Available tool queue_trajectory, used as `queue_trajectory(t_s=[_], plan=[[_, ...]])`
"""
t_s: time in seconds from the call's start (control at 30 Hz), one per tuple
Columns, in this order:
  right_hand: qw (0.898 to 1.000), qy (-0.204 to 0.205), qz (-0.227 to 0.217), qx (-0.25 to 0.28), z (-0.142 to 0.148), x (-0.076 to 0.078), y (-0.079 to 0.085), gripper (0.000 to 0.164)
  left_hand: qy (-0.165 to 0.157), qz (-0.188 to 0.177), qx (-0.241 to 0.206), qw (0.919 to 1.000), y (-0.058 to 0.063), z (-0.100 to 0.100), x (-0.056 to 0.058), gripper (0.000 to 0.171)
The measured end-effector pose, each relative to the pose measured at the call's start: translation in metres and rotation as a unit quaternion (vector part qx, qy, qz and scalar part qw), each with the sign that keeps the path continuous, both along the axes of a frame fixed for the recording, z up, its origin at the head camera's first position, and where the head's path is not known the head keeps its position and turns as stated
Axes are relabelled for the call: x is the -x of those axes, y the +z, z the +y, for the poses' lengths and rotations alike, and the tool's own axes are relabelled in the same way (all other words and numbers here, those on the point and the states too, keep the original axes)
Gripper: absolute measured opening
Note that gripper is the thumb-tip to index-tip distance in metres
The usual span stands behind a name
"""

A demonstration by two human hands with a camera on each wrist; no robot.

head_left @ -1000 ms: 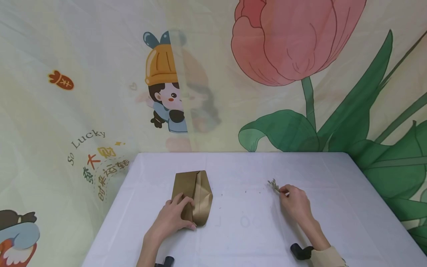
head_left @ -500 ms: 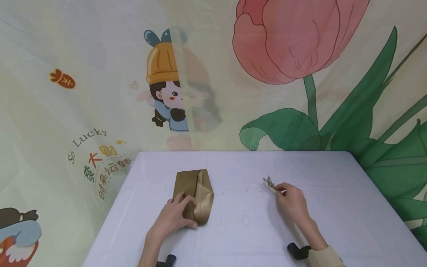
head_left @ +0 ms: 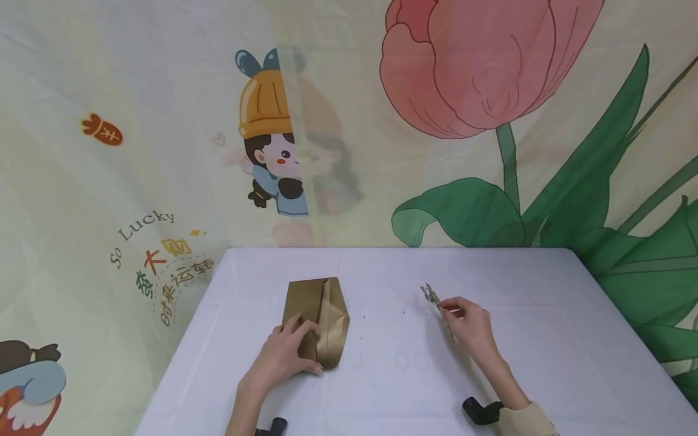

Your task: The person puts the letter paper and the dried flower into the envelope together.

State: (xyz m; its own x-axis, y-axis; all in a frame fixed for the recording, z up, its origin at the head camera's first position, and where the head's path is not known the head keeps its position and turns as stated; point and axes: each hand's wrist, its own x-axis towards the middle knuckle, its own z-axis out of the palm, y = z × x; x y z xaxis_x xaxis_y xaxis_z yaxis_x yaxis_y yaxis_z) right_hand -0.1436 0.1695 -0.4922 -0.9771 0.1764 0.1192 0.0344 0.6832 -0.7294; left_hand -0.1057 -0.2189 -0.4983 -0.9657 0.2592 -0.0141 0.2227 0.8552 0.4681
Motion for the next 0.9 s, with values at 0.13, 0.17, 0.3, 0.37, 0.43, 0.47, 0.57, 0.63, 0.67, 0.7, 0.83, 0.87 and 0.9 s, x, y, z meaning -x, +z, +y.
queue_trajectory(t_s=[0.13, 0.17, 0.3, 0.37, 0.43, 0.47, 0.57, 0.63, 0.67, 0.7, 0.83, 0.87, 0.9], plan=[[1.000, 0.004, -0.002, 0.011, -0.004, 0.000, 0.001, 0.015, -0.001, -0.001, -0.006, 1.0000, 0.000, 0.000, -0.001, 0.070], [1.000, 0.006, -0.002, 0.015, -0.005, 0.000, 0.001, 0.015, -0.001, -0.001, -0.007, 1.0000, 0.001, 0.000, -0.001, 0.070], [0.999, 0.015, 0.001, 0.028, -0.010, 0.000, 0.001, 0.014, 0.005, -0.007, -0.004, 1.0000, 0.000, 0.000, -0.001, 0.070], [0.999, 0.019, 0.002, 0.031, -0.012, 0.001, 0.001, 0.014, 0.006, -0.008, -0.004, 0.9999, 0.000, 0.000, -0.001, 0.070], [0.999, 0.023, 0.000, 0.031, -0.013, 0.002, 0.001, 0.014, 0.005, -0.009, -0.006, 0.9999, 0.000, 0.000, -0.001, 0.070], [0.999, 0.024, -0.003, 0.032, -0.014, 0.002, 0.001, 0.014, 0.004, -0.010, -0.008, 0.9999, 0.000, 0.001, 0.000, 0.070], [0.999, 0.028, -0.013, 0.039, -0.017, 0.002, 0.000, 0.013, 0.002, -0.011, -0.008, 0.9999, 0.000, 0.001, -0.001, 0.071], [0.998, 0.032, -0.019, 0.048, -0.020, 0.002, 0.001, 0.013, 0.001, -0.010, -0.006, 0.9999, 0.001, 0.001, -0.001, 0.071], [0.998, 0.034, -0.022, 0.052, -0.022, 0.002, 0.001, 0.013, 0.002, -0.008, -0.004, 1.0000, 0.000, 0.001, -0.001, 0.072], [0.998, 0.035, -0.023, 0.056, -0.024, 0.002, 0.001, 0.013, 0.002, -0.005, -0.003, 1.0000, 0.001, 0.001, -0.001, 0.072], [0.997, 0.039, -0.024, 0.068, -0.031, 0.003, 0.001, 0.012, 0.003, -0.001, -0.003, 1.0000, 0.001, 0.000, -0.001, 0.071], [0.996, 0.041, -0.025, 0.070, -0.032, 0.004, 0.001, 0.012, 0.003, -0.001, -0.003, 1.0000, 0.001, 0.000, -0.001, 0.071], [0.996, 0.042, -0.028, 0.071, -0.034, 0.004, 0.001, 0.012, 0.003, -0.003, -0.003, 1.0000, 0.001, 0.000, -0.001, 0.071]])
